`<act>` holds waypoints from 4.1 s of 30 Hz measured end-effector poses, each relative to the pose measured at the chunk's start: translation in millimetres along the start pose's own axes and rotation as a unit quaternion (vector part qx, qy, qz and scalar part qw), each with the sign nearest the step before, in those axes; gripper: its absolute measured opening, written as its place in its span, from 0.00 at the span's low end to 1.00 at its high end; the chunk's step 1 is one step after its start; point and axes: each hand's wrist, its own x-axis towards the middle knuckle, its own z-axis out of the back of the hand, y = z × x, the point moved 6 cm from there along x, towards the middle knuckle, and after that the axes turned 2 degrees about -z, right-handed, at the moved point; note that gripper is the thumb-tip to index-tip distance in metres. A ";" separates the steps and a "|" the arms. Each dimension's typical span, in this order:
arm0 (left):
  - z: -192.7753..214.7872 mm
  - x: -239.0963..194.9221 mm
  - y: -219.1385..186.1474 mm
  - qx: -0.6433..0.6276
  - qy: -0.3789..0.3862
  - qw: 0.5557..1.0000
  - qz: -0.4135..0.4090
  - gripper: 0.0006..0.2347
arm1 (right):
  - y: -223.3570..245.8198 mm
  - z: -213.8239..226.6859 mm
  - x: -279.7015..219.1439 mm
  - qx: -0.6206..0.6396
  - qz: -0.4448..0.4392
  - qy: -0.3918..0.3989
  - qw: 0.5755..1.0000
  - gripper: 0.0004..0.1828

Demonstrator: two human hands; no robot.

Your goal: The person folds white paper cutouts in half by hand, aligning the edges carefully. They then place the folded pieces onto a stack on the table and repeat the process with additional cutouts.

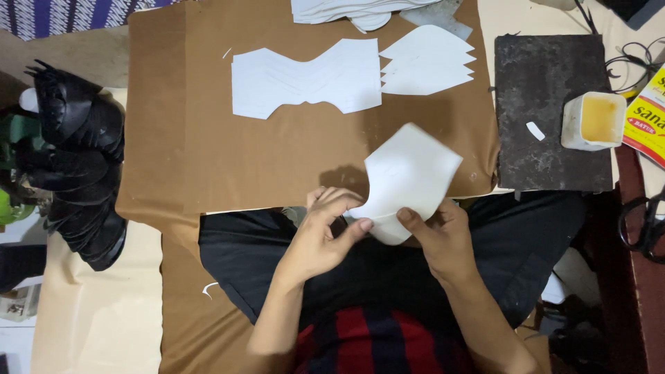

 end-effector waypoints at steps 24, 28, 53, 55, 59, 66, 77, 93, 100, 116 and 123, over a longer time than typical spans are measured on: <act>-11.2 -7.0 31.1 -0.092 -0.021 0.994 0.061 0.12 | 25.5 6.5 4.1 -0.039 -0.041 -0.076 0.996 0.20; -11.2 0.0 16.8 -0.026 -0.041 0.998 0.045 0.15 | -6.9 7.3 11.6 0.045 -0.142 -0.069 0.986 0.26; -24.7 -4.4 0.2 -0.001 0.043 0.977 0.207 0.11 | 43.6 -25.9 20.7 -0.038 -0.178 -0.052 0.982 0.26; -30.2 -10.2 10.3 -0.011 0.045 0.976 0.212 0.12 | 40.3 -23.5 22.2 -0.040 -0.178 -0.060 0.981 0.27; -43.9 -15.4 23.5 -0.065 0.062 0.973 0.213 0.10 | 19.8 -13.9 26.9 -0.041 -0.190 -0.079 0.978 0.22; -18.0 -4.8 15.6 -0.123 -0.075 0.956 0.254 0.12 | 30.8 -36.8 7.4 -0.105 -0.138 0.108 0.979 0.29; -4.5 -1.5 10.9 -0.179 -0.210 0.920 0.279 0.12 | 26.8 -24.3 -3.3 -0.213 -0.087 0.052 0.972 0.19; -12.7 3.3 36.2 -0.181 0.232 0.950 0.104 0.09 | 32.1 -36.5 6.1 0.354 -0.156 0.127 0.913 0.26; -19.2 -17.1 141.2 -0.667 0.006 0.722 0.185 0.49 | -4.2 -0.2 32.9 0.321 -0.188 0.020 0.928 0.22; -44.4 51.9 136.1 -0.702 -0.241 0.570 0.354 0.15 | -9.3 3.7 82.2 0.437 -0.260 -0.093 0.856 0.19; -16.3 117.8 289.7 -0.686 -0.210 0.623 0.312 0.13 | 1.0 9.1 171.5 0.259 -0.248 -0.054 0.932 0.11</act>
